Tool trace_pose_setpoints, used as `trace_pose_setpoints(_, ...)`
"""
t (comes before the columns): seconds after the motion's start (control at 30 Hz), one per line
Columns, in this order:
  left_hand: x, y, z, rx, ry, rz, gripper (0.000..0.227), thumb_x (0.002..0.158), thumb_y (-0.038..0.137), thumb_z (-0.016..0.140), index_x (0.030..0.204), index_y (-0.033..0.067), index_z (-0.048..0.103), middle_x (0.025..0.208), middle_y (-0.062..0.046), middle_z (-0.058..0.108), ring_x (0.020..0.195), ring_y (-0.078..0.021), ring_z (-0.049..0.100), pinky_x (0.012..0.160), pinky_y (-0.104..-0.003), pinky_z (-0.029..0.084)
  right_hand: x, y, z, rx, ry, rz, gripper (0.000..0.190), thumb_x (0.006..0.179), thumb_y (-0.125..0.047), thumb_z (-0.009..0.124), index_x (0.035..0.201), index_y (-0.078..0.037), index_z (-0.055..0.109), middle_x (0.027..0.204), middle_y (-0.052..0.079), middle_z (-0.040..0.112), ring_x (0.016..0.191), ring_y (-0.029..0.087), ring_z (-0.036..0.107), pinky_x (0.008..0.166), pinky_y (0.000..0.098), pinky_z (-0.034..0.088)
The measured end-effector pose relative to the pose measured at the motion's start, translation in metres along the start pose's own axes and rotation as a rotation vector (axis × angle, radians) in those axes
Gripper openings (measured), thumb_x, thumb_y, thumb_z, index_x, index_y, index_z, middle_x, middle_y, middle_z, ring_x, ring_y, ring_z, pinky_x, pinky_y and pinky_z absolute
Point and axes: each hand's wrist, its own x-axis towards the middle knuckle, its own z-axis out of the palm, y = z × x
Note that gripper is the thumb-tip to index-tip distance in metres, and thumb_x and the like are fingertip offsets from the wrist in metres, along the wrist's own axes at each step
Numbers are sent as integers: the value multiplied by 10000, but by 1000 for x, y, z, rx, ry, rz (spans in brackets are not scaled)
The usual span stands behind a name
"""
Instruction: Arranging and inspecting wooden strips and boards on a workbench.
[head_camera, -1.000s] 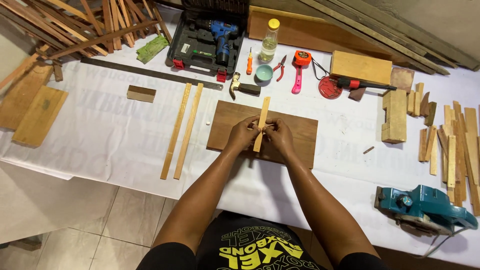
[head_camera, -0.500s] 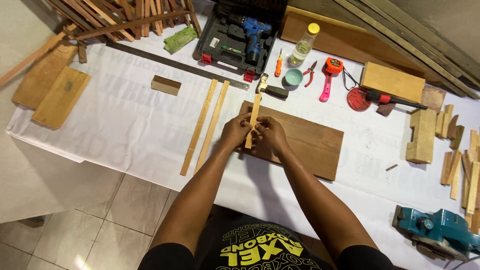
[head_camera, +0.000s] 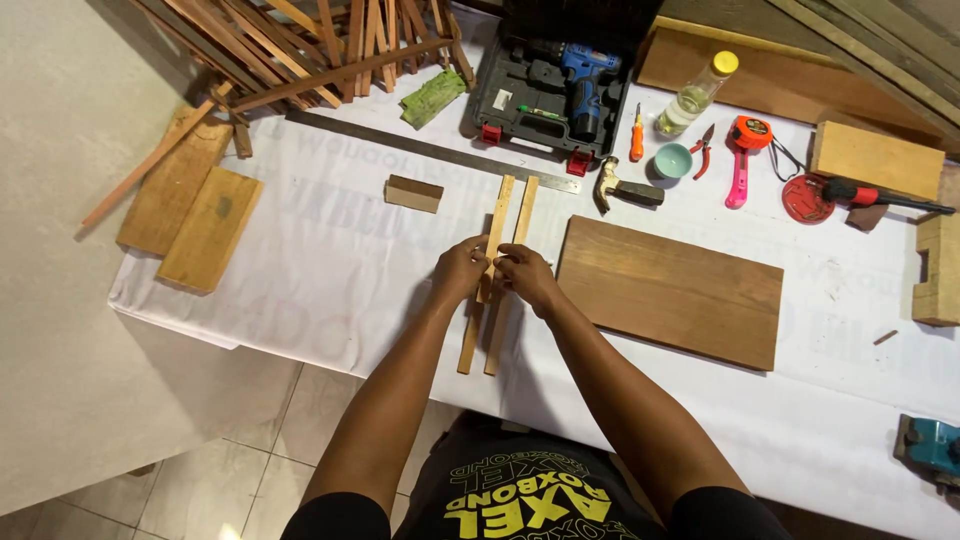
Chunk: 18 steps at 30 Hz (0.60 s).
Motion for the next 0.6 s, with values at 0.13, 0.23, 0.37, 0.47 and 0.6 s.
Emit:
trace_pose_setpoints(0.13,5,-22,-16,-31,-14,-38,470,857,155,710,1324,187,675,998,-69,774,878,-238,756,782,-373,595,6,-6,29,-31,15,49,470,978,-186,651,1379,44,565,916,70,676,767,136,651,684,287,561)
trace_pose_setpoints(0.23,8,-27,-24,5,-14,12,458,869,126,677,1324,183,689,994,-94,787,886,-254,762,796,-380,597,13,-5,42,10,-2,53,476,974,-179,656,1377,64,583,856,91,645,693,153,593,629,307,499)
trace_pose_setpoints(0.37,8,-24,-35,85,-21,-55,426,898,121,680,1320,180,695,1082,-122,757,971,-287,732,843,-404,583,12,-15,55,-67,3,99,462,992,-183,628,1375,69,569,866,78,653,686,140,591,625,302,501)
trace_pose_setpoints(0.47,11,-34,-35,124,-11,-28,438,882,82,676,1311,172,690,1101,-110,747,995,-285,725,857,-409,579,16,-13,59,-70,3,94,437,989,-171,624,1354,65,588,871,58,665,681,128,592,614,291,493)
trace_pose_setpoints(0.6,13,-43,-33,177,-4,14,476,851,44,690,1308,174,695,1069,-118,740,987,-297,723,860,-420,573,20,-10,63,-91,-36,88,365,1009,-193,592,1271,58,628,801,65,642,631,134,567,548,302,437)
